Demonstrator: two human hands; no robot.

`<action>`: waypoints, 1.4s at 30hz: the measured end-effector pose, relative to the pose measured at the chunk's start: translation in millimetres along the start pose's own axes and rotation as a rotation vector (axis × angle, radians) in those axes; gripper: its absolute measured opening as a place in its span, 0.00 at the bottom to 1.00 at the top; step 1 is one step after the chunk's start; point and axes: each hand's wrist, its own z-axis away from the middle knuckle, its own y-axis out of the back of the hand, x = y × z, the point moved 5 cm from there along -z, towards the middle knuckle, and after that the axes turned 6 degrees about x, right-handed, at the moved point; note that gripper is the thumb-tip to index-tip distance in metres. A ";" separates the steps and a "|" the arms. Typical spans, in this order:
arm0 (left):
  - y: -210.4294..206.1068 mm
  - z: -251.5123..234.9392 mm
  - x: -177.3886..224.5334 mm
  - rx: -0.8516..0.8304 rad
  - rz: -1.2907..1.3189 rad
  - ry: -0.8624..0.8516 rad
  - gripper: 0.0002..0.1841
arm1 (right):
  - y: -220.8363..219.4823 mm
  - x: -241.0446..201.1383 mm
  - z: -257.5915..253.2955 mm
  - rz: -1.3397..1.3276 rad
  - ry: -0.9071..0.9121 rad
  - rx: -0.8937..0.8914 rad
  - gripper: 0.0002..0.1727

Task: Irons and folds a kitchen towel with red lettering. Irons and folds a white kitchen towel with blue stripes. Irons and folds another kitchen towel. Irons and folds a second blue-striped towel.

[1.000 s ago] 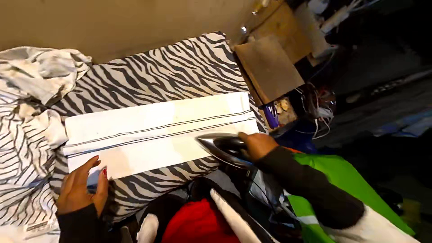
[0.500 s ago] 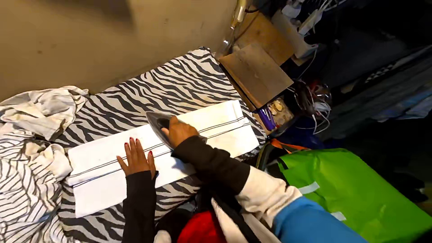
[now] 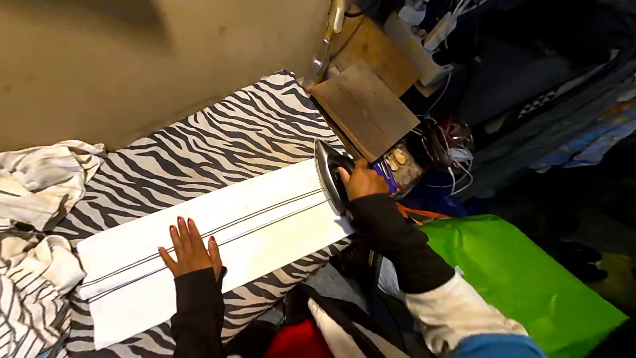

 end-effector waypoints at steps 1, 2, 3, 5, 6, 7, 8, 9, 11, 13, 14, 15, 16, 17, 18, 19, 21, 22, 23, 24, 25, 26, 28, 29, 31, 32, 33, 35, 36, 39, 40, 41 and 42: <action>0.1 -0.2 -0.4 0.003 -0.004 0.001 0.39 | -0.2 -6.2 -9.6 -0.025 0.042 0.032 0.37; 0.0 -0.1 -1.1 0.004 -0.011 0.004 0.38 | 2.8 -14.3 -20.4 -0.023 0.061 0.007 0.38; 0.0 1.7 -1.3 0.006 -0.011 0.002 0.38 | 9.0 -22.7 -31.7 -0.005 0.058 -0.068 0.39; 2.6 8.2 2.5 0.002 0.017 -0.018 0.37 | 21.2 -24.1 -49.8 -0.008 0.127 -0.167 0.40; 5.8 9.5 7.6 0.006 0.041 -0.045 0.37 | 31.9 -19.2 -56.5 -0.027 0.196 -0.149 0.40; 8.5 10.7 15.8 0.012 0.057 -0.076 0.38 | 45.7 -11.8 -62.8 -0.043 0.273 -0.074 0.38; 8.4 14.3 25.7 0.016 0.068 -0.107 0.38 | 60.7 -5.8 -72.0 -0.050 0.306 -0.011 0.36; 6.7 21.4 36.3 0.014 0.077 -0.133 0.38 | 73.2 -0.3 -81.7 -0.048 0.312 0.039 0.34; -0.7 37.2 56.3 0.014 0.097 -0.170 0.38 | 85.6 9.9 -105.6 -0.039 0.290 0.100 0.33; -10.5 43.8 72.4 0.018 0.129 -0.171 0.38 | 87.0 14.7 -143.9 -0.037 0.260 0.115 0.34; -14.1 45.5 77.1 0.038 0.127 -0.172 0.38 | 87.7 13.6 -157.3 -0.029 0.242 0.092 0.35; -16.6 46.9 78.9 0.063 0.121 -0.172 0.37 | 89.5 9.6 -164.5 -0.005 0.220 0.049 0.35; -17.7 47.7 78.9 0.083 0.113 -0.174 0.36 | 91.8 4.8 -167.4 0.013 0.205 0.006 0.36; -17.7 48.3 78.3 0.087 0.108 -0.176 0.35 | 93.3 0.6 -168.1 0.028 0.194 -0.019 0.36; -17.8 49.2 78.0 0.086 0.107 -0.179 0.34 | 92.7 -1.7 -169.5 0.039 0.191 -0.031 0.36; -17.6 50.0 78.2 0.084 0.105 -0.179 0.33 | 91.2 -3.2 -171.8 0.049 0.192 -0.035 0.36; -16.9 50.2 77.9 0.092 0.099 -0.179 0.33 | 88.2 -5.5 -177.3 0.051 0.188 -0.030 0.36; -16.6 49.8 77.5 0.099 0.095 -0.179 0.33 | 87.5 -6.7 -179.7 0.058 0.185 -0.020 0.36; -15.7 49.4 77.4 0.096 0.098 -0.176 0.32 | 88.1 -7.6 -180.0 0.078 0.193 0.012 0.37; -14.3 48.5 78.4 0.083 0.108 -0.172 0.32 | 90.5 -7.3 -175.5 0.101 0.230 0.079 0.37; -12.2 47.0 80.6 0.066 0.127 -0.168 0.32 | 94.4 -5.4 -165.2 0.092 0.299 0.176 0.38; -9.7 43.9 84.0 0.037 0.151 -0.161 0.33 | 100.0 -2.6 -146.2 0.064 0.392 0.285 0.37; -7.8 34.6 92.2 0.030 0.192 -0.149 0.32 | 95.2 8.3 -95.7 0.020 0.536 0.435 0.35; -8.5 30.4 96.5 0.023 0.211 -0.148 0.32 | 77.8 15.6 -69.7 -0.003 0.545 0.445 0.35; -13.1 24.6 107.8 -0.055 0.224 -0.161 0.33 | 24.3 33.3 -28.4 -0.047 0.454 0.349 0.38; -16.0 23.7 113.4 -0.084 0.213 -0.178 0.33 | -3.6 41.8 -15.6 -0.075 0.373 0.249 0.40; -18.3 24.1 117.9 -0.099 0.199 -0.194 0.33 | -26.2 48.9 -6.4 -0.103 0.302 0.159 0.40; -18.7 23.9 120.9 -0.132 0.193 -0.201 0.32 | -54.0 53.1 4.5 -0.185 0.242 0.130 0.38; -18.0 24.6 120.6 -0.131 0.190 -0.202 0.32 | -59.7 50.7 9.4 -0.231 0.226 0.137 0.36; -17.2 24.7 122.3 -0.184 0.202 -0.184 0.34 | -54.9 45.9 7.4 -0.488 0.120 0.002 0.34; -18.3 24.1 125.2 -0.225 0.219 -0.170 0.35 | -46.2 46.7 2.3 -0.633 0.068 -0.067 0.30; -20.0 23.9 130.1 -0.257 0.244 -0.158 0.35 | -31.8 47.6 -0.5 -0.749 0.013 -0.142 0.26; -21.6 24.0 137.9 -0.264 0.274 -0.154 0.36 | -13.7 48.5 0.2 -0.840 -0.004 -0.194 0.23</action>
